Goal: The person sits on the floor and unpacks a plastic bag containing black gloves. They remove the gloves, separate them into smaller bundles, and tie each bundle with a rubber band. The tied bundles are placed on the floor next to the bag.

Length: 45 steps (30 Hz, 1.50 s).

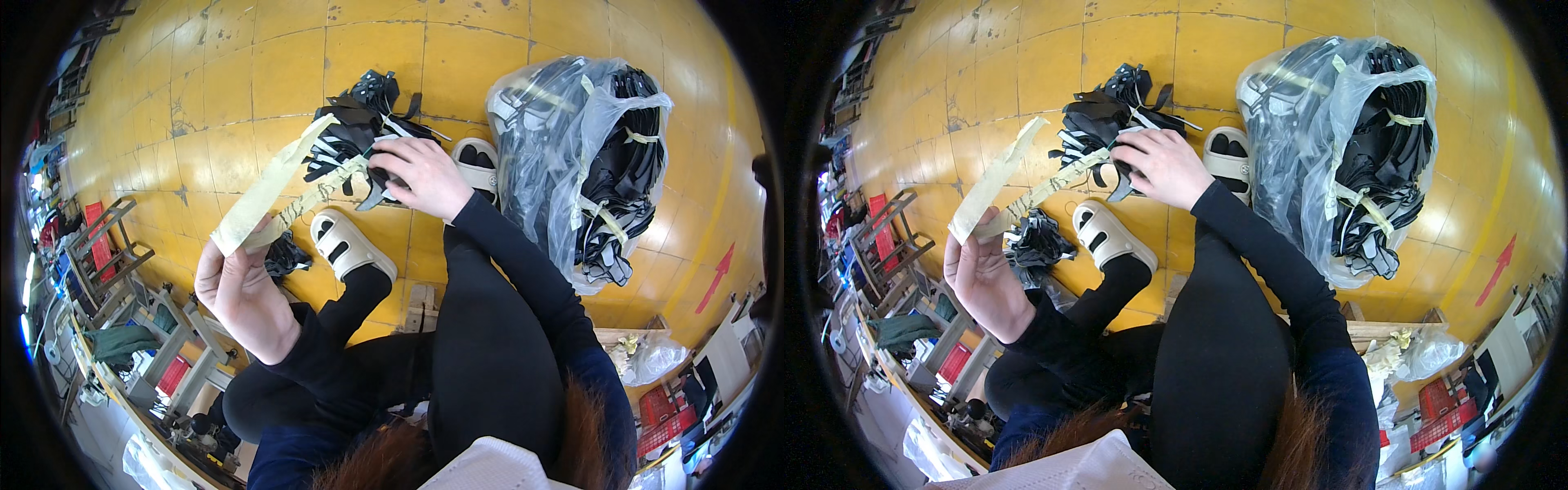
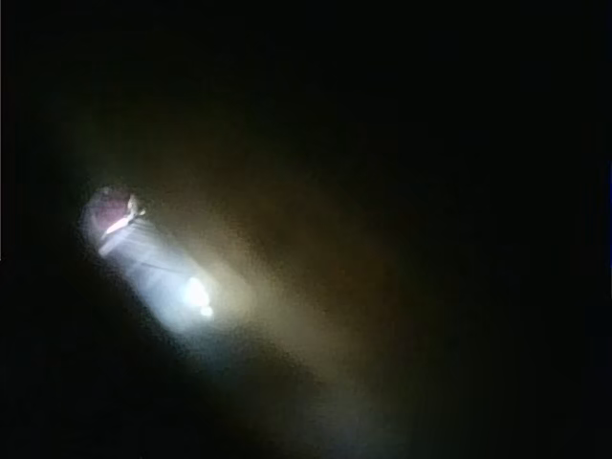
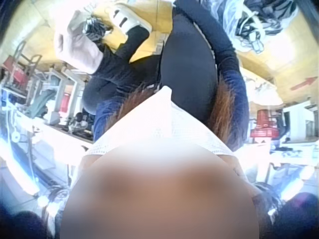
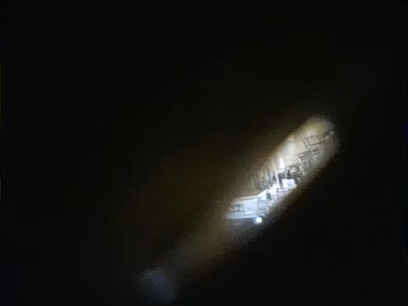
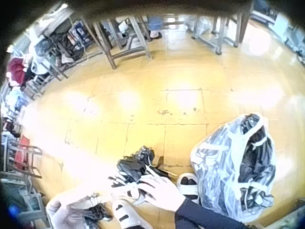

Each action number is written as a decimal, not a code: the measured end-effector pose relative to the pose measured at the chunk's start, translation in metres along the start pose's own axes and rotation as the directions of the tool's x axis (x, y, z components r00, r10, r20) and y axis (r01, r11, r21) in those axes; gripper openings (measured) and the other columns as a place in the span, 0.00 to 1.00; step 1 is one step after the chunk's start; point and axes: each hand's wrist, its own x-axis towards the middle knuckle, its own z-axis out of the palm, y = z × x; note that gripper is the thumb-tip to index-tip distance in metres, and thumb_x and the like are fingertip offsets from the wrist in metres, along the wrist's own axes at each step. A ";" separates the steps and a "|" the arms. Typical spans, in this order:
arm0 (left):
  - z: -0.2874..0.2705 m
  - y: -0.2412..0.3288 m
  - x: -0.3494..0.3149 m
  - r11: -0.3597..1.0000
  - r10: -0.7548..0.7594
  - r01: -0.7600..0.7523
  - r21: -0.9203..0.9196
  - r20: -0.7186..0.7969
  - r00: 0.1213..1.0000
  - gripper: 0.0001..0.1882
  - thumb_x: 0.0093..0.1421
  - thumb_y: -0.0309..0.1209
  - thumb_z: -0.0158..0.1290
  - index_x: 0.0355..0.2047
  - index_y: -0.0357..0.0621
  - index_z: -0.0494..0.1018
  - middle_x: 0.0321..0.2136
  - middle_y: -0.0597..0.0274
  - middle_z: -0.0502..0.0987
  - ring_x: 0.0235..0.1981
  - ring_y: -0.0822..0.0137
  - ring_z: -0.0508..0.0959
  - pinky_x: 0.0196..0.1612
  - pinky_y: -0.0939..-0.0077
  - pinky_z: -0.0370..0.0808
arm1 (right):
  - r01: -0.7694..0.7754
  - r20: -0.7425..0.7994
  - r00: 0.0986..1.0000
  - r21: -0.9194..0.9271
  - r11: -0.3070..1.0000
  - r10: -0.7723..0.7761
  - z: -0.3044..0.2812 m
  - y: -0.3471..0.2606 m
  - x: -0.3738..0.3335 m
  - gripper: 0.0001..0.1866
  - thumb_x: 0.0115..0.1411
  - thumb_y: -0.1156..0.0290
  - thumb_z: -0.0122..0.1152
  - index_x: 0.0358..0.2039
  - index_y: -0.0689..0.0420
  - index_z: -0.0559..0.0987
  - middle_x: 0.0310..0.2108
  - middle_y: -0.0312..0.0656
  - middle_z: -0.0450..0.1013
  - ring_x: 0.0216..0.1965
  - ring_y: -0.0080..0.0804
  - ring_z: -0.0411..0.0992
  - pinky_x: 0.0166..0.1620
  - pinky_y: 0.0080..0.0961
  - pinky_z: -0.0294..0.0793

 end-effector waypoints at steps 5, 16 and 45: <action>-0.015 0.005 0.005 1.000 0.018 -0.018 0.003 -0.050 0.999 0.14 0.63 0.25 0.49 0.47 0.30 0.73 0.41 0.42 0.80 0.44 0.52 0.81 0.50 0.63 0.76 | -0.173 -0.077 0.982 0.010 0.985 0.173 0.011 0.034 -0.003 0.09 0.53 0.70 0.58 0.36 0.55 0.77 0.46 0.41 0.75 0.50 0.43 0.72 0.48 0.37 0.74; -0.024 0.039 -0.002 0.935 0.268 -0.237 -0.264 0.085 0.960 0.13 0.62 0.25 0.49 0.46 0.36 0.73 0.44 0.47 0.78 0.45 0.55 0.78 0.52 0.59 0.73 | -0.135 -0.379 0.919 -0.041 0.990 0.109 -0.010 0.025 0.006 0.13 0.53 0.76 0.61 0.41 0.56 0.77 0.46 0.42 0.72 0.48 0.44 0.71 0.51 0.41 0.69; 0.037 -0.002 0.013 0.896 0.110 -0.189 0.401 0.210 0.971 0.45 0.61 0.48 0.53 0.69 0.40 0.44 0.67 0.36 0.52 0.69 0.45 0.53 0.70 0.45 0.47 | -0.269 0.365 0.923 0.835 0.480 -0.117 -0.051 -0.074 0.028 0.26 0.55 0.72 0.66 0.55 0.57 0.73 0.42 0.43 0.76 0.33 0.26 0.77 0.41 0.23 0.77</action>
